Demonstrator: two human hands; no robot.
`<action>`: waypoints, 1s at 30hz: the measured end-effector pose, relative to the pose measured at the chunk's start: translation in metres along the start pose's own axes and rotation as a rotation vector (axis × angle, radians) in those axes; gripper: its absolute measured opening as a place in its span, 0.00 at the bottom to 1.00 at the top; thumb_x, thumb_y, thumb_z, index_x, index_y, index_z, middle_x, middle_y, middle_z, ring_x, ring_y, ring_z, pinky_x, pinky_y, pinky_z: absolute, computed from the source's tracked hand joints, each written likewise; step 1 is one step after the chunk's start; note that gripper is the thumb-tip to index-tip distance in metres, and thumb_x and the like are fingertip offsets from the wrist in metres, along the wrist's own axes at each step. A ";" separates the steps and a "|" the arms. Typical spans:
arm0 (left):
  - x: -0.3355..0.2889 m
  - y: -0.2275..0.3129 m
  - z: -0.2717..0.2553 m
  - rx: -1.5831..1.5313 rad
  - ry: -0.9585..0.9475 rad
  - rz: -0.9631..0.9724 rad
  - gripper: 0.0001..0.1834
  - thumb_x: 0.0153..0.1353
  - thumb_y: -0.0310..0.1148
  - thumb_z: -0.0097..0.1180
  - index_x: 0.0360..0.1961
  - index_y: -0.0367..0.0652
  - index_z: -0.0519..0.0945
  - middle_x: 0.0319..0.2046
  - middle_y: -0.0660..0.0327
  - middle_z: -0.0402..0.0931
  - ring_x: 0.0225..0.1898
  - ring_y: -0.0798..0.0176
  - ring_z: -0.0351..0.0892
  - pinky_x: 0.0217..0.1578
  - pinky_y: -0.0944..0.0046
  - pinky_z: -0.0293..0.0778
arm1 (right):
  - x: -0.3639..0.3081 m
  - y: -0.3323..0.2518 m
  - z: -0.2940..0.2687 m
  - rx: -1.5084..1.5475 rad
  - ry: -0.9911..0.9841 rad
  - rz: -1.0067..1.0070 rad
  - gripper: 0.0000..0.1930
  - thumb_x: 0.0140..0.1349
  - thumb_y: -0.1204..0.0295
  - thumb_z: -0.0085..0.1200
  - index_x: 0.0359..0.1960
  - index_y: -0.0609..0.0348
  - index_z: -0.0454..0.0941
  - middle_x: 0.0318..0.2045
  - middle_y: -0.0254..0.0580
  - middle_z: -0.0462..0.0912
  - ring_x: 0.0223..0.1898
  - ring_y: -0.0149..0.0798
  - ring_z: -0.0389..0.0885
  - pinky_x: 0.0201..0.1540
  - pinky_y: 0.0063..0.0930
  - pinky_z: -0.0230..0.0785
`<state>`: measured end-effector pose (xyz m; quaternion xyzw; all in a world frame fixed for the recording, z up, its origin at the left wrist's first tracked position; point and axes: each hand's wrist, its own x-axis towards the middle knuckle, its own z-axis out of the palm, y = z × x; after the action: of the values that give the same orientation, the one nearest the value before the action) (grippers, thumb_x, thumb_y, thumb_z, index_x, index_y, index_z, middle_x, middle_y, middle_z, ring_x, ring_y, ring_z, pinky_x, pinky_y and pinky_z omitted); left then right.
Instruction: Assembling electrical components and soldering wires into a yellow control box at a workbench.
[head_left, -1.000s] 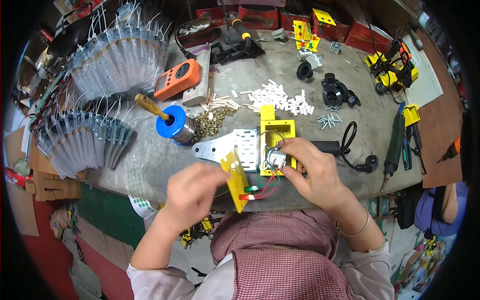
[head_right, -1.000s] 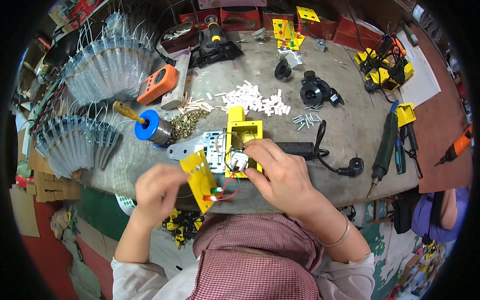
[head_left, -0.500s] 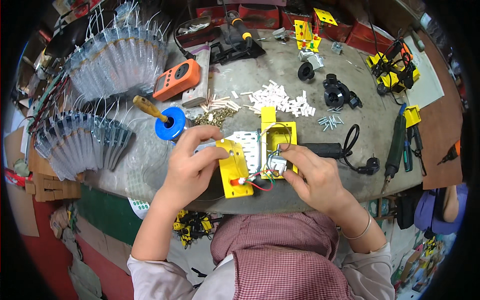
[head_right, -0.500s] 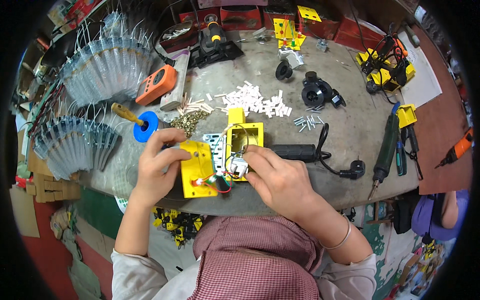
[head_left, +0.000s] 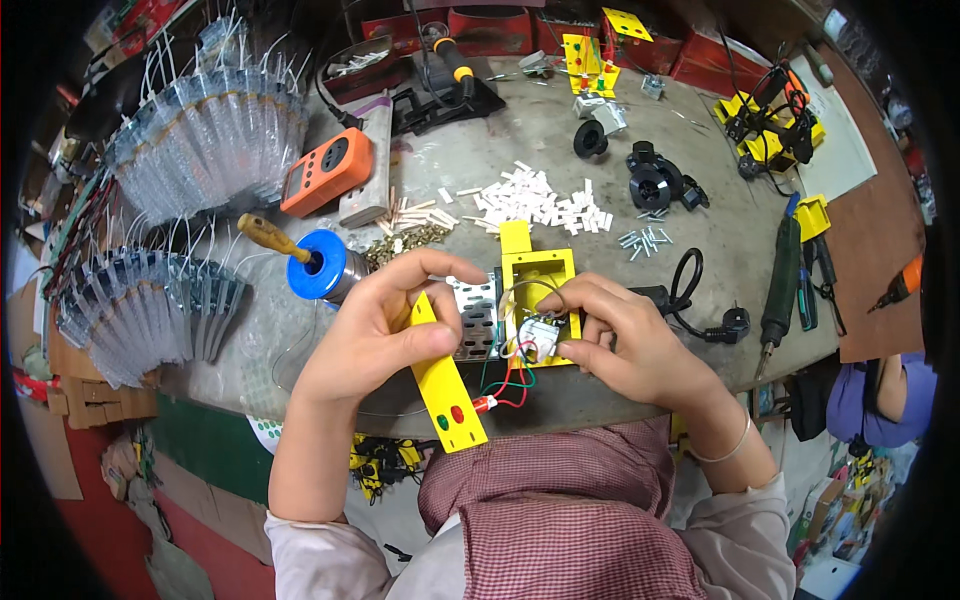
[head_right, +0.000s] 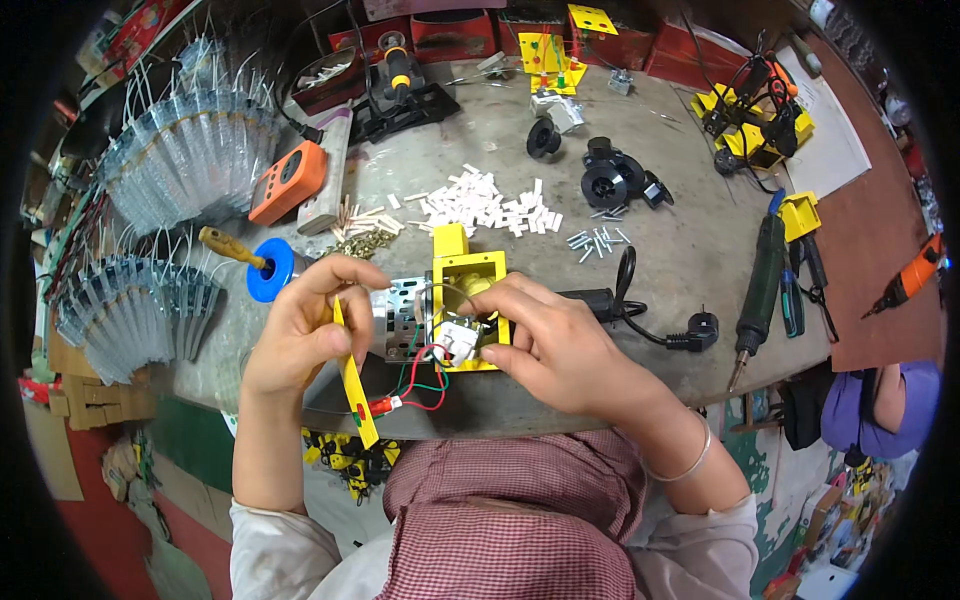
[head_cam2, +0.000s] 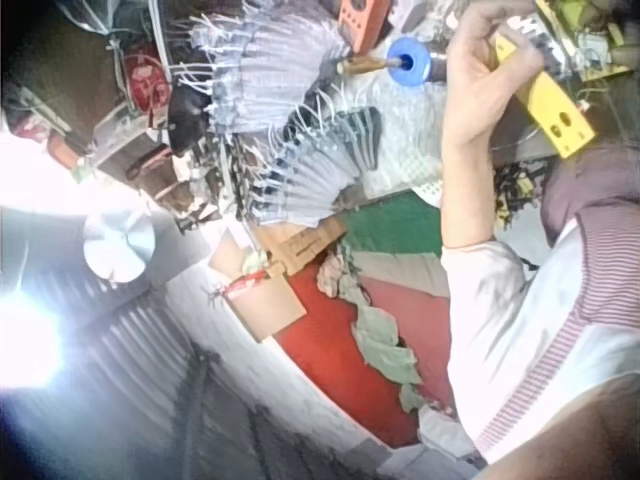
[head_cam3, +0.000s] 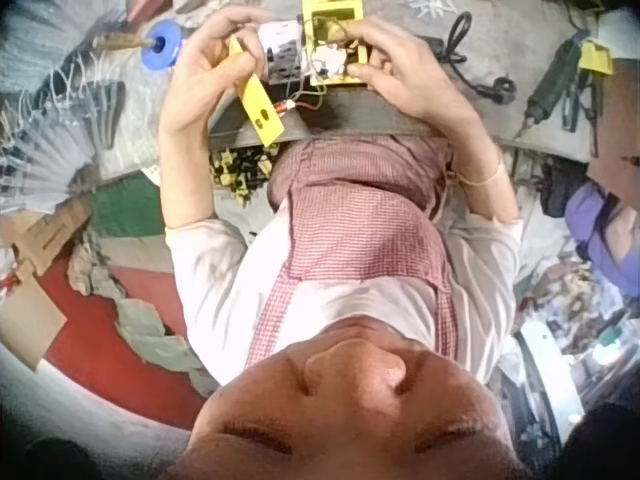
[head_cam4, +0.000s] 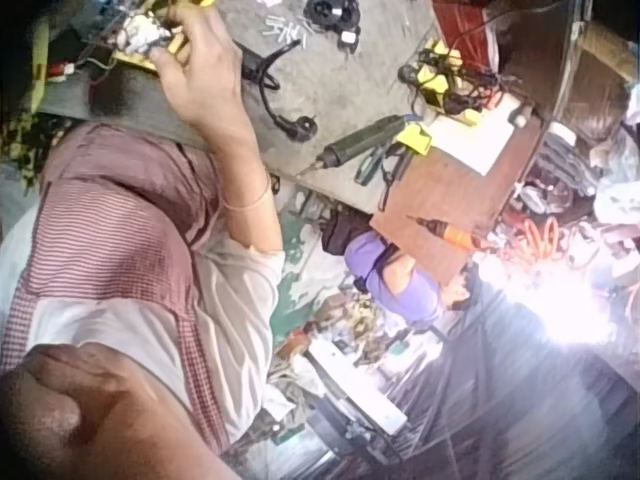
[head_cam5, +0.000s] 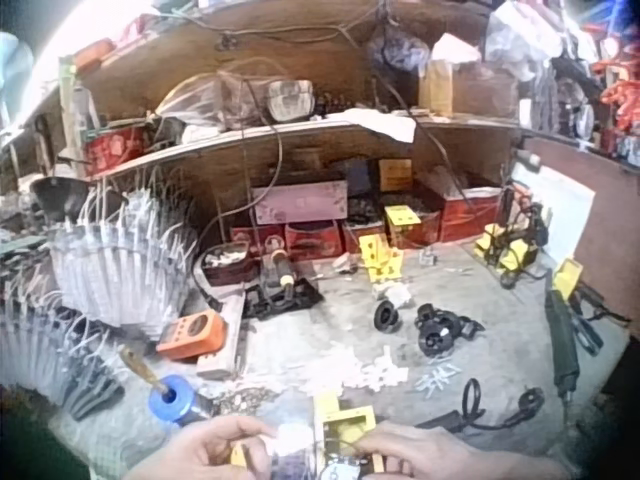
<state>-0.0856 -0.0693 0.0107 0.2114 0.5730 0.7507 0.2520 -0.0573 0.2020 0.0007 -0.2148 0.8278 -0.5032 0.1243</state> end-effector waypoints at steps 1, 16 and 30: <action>0.005 0.002 0.006 0.028 0.093 -0.093 0.30 0.59 0.39 0.66 0.56 0.33 0.70 0.23 0.64 0.74 0.25 0.74 0.73 0.26 0.74 0.68 | -0.001 0.001 0.001 0.017 0.017 0.007 0.19 0.54 0.82 0.60 0.49 0.63 0.73 0.43 0.43 0.78 0.23 0.28 0.79 0.28 0.23 0.70; 0.031 0.014 0.044 1.157 -0.185 0.055 0.21 0.46 0.23 0.67 0.44 0.39 0.77 0.41 0.57 0.78 0.35 0.56 0.81 0.31 0.62 0.76 | -0.009 0.014 0.014 -0.024 0.172 -0.142 0.14 0.52 0.81 0.62 0.37 0.60 0.71 0.33 0.39 0.75 0.23 0.34 0.76 0.28 0.29 0.69; 0.010 -0.022 0.061 1.422 0.137 0.451 0.23 0.36 0.23 0.70 0.38 0.39 0.78 0.37 0.57 0.79 0.28 0.56 0.82 0.25 0.60 0.76 | -0.016 0.015 0.006 -0.173 0.172 -0.341 0.12 0.51 0.83 0.59 0.40 0.64 0.79 0.38 0.45 0.80 0.29 0.38 0.82 0.30 0.25 0.76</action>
<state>-0.0536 -0.0127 0.0055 0.3886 0.8770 0.2445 -0.1417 -0.0440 0.2111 -0.0152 -0.3180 0.8271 -0.4604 -0.0527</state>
